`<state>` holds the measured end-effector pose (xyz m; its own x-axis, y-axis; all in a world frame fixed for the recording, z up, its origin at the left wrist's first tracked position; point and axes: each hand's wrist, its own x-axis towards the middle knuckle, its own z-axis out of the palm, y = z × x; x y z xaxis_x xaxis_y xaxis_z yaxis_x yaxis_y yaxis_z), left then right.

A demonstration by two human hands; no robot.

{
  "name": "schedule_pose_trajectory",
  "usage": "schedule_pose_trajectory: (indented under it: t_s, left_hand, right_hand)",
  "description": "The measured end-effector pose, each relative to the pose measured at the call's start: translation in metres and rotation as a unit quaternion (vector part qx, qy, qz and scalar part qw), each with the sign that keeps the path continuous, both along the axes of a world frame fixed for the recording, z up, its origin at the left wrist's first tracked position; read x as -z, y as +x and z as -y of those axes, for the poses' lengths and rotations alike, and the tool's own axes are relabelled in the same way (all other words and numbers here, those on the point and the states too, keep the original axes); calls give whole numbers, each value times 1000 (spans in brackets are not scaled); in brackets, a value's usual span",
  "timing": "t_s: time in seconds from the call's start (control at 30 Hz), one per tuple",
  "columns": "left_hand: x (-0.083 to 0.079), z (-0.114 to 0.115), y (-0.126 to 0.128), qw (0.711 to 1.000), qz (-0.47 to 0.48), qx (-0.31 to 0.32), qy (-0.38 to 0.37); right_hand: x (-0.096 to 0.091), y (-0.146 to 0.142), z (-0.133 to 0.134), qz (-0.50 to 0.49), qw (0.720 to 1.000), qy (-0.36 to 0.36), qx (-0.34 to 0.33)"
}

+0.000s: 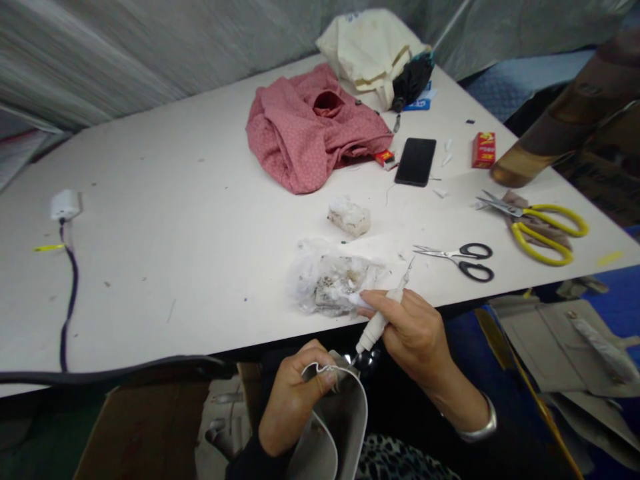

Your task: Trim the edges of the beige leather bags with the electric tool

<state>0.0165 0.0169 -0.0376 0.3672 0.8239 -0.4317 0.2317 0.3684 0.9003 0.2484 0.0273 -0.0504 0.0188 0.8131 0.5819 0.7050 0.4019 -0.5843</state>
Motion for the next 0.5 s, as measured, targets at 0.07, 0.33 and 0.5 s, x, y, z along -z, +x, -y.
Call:
schedule_pose_trajectory:
  t_s: [0.07,0.33,0.5]
  left_hand:
    - [1,0,-1,1000,5,-1,-1]
    - [1,-3,-3,1000,2,7,3]
    - [3,-2,-5,1000,9,7,0]
  right_hand:
    - [-2,0,0,19,1000,5,-1]
    - [-15,-3,-4,103,995,7,4]
    - [-20,-6,-7,142,990,12,19]
